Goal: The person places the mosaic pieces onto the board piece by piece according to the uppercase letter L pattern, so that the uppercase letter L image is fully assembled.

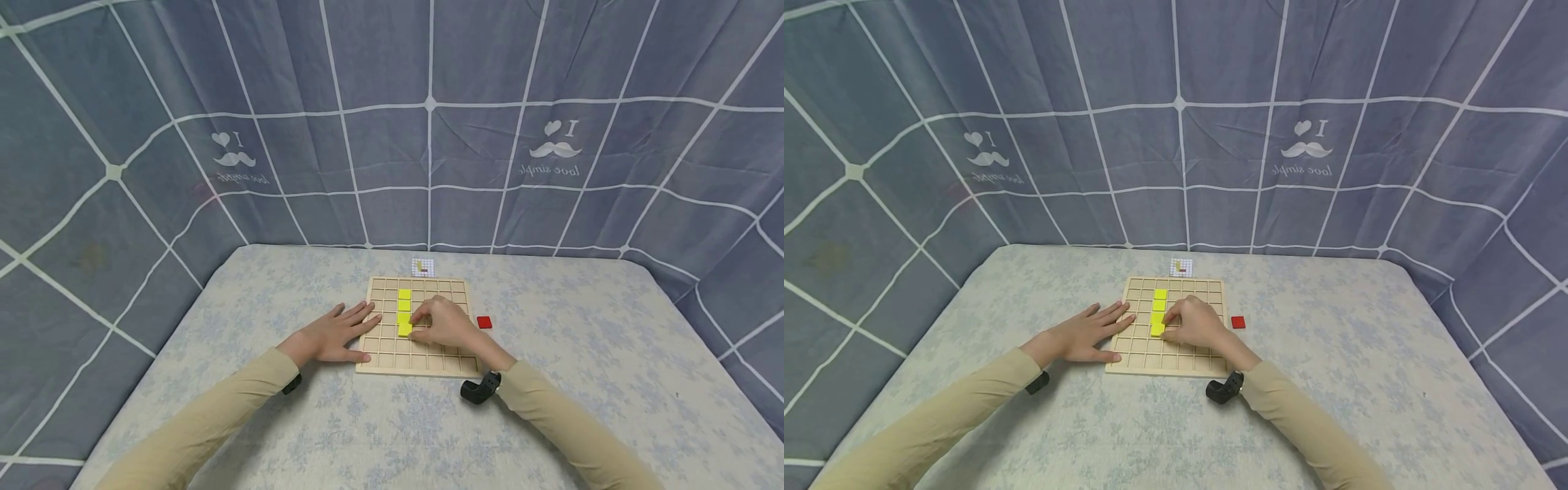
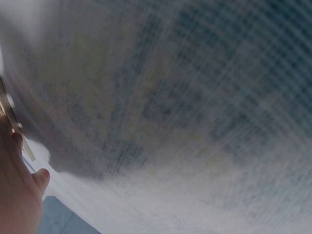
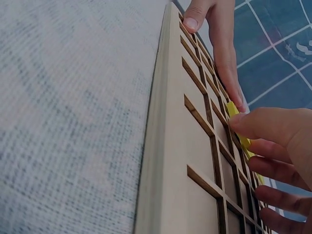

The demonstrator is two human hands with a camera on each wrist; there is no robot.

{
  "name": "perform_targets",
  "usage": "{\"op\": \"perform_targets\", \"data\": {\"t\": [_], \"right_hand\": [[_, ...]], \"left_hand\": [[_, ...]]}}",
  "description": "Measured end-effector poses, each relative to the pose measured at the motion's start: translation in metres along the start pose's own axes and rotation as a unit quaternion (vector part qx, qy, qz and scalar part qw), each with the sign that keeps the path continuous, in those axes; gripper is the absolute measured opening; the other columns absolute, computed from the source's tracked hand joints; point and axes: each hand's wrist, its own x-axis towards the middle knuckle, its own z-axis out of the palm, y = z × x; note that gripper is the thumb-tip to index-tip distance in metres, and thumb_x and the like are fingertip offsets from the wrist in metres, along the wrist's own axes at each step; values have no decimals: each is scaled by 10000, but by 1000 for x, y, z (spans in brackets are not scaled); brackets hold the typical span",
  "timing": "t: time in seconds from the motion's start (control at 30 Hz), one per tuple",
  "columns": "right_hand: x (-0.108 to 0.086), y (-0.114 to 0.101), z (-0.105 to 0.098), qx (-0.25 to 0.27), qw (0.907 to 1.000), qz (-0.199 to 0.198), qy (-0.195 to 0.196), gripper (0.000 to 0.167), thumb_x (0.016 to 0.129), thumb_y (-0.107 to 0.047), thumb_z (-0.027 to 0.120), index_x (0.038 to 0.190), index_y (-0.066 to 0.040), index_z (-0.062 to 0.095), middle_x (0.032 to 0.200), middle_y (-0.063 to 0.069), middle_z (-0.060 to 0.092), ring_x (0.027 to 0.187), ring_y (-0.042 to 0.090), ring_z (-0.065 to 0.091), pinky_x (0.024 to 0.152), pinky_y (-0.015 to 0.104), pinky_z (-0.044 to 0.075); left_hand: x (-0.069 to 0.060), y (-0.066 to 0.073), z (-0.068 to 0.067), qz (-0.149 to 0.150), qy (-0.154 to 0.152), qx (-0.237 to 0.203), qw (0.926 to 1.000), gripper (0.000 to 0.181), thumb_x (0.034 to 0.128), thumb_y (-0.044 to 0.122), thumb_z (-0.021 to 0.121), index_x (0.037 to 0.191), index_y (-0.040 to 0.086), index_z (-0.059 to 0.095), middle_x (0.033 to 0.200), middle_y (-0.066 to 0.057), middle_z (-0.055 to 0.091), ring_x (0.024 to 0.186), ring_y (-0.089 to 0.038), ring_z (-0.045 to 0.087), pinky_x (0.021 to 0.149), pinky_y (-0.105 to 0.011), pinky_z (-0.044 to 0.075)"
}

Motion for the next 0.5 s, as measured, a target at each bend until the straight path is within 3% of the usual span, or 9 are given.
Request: {"op": "perform_targets", "data": {"t": [0.5], "right_hand": [[0, -3, 2, -124, 9999, 65, -80, 200, 741, -360, 814, 879, -221, 776, 951, -83, 734, 901, 105, 563, 720, 275, 490]], "left_hand": [[0, 0, -1, 26, -1, -11, 10000, 829, 918, 685, 391, 1564, 248, 109, 1639, -33, 21, 1514, -235, 35, 1204, -552, 100]]}}
